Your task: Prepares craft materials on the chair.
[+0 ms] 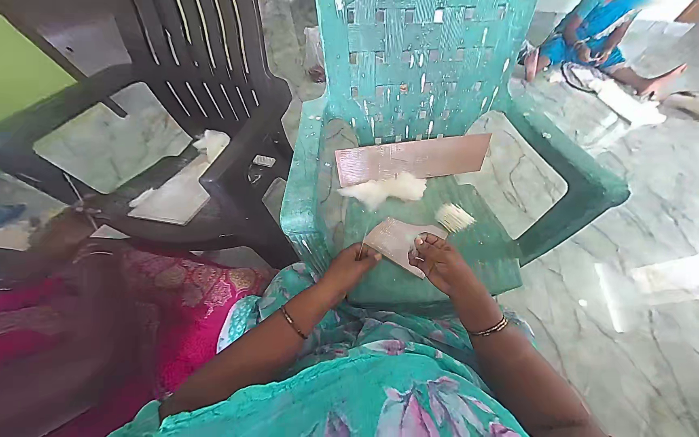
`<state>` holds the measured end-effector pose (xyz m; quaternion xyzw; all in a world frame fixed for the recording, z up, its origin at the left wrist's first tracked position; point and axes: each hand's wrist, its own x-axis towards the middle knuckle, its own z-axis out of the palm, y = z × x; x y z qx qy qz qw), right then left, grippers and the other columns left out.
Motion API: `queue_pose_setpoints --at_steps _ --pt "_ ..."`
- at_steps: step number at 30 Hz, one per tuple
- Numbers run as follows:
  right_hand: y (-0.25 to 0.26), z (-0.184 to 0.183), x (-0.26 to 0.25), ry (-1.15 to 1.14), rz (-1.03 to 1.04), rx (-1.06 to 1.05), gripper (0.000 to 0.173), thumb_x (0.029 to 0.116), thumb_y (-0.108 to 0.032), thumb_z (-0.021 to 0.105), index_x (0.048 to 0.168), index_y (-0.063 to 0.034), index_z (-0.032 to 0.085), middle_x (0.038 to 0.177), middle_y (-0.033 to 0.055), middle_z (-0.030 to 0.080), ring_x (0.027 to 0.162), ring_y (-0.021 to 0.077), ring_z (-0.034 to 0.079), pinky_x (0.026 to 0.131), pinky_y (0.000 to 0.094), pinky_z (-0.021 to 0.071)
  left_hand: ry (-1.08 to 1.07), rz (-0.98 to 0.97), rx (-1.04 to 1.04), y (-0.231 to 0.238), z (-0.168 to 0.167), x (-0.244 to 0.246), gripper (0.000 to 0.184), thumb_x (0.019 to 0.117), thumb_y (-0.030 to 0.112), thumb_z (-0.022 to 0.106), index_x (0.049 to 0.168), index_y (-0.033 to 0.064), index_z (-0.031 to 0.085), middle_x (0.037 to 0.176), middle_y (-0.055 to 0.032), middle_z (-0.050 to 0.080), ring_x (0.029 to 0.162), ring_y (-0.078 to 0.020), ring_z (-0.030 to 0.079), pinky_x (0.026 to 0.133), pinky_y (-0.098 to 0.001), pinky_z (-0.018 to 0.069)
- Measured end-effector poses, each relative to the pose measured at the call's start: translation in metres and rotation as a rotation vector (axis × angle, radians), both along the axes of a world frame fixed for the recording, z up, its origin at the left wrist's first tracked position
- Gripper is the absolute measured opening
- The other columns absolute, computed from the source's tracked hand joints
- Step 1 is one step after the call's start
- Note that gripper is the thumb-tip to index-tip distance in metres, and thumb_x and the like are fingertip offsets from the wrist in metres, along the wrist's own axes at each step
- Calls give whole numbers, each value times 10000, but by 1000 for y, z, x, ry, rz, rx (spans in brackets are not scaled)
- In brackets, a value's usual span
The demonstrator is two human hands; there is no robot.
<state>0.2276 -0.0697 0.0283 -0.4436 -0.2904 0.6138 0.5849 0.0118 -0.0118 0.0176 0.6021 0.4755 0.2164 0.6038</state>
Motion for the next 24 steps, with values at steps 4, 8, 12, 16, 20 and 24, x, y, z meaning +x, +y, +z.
queue_pose_setpoints --at_steps 4,8,12,16,20,24 --pt "-10 -8 -7 -42 117 38 212 1039 -40 501 884 -89 637 748 -13 651 688 74 626 709 245 553 -201 13 12 -6 24 15 128 1031 161 615 1111 63 637 897 17 600 688 -39 512 648 -204 455" --pt "-12 -10 -6 -106 151 102 173 1029 -37 528 899 -77 635 736 -28 636 670 58 607 697 231 540 -118 -50 13 -12 34 24 112 1026 170 624 1072 68 638 884 11 599 699 -53 520 655 -218 452" --pt "-11 -10 5 -181 183 125 178 1028 -64 555 864 -84 620 696 -45 601 634 40 573 662 212 513 -31 -46 8 -18 39 32 95 1028 146 623 1023 51 620 840 6 589 676 -51 505 656 -220 451" --pt "-8 -13 17 -132 130 130 209 1056 -109 519 868 -107 610 687 -50 581 632 47 560 661 215 503 -25 -7 25 -15 41 39 90 1036 135 608 994 56 604 819 4 570 653 -59 492 638 -219 444" --pt "-9 -8 22 -132 103 80 120 1068 -145 527 1008 -100 622 838 -25 645 741 67 623 705 236 538 -77 7 18 -14 43 46 73 1042 117 593 994 62 600 788 11 560 625 -53 488 603 -201 438" --pt "-9 -6 18 -148 125 88 61 1034 -97 582 1035 -81 641 873 -22 669 765 58 633 712 228 541 -105 15 30 -15 43 54 51 1050 104 572 1029 63 595 833 1 596 629 -48 498 590 -189 432"
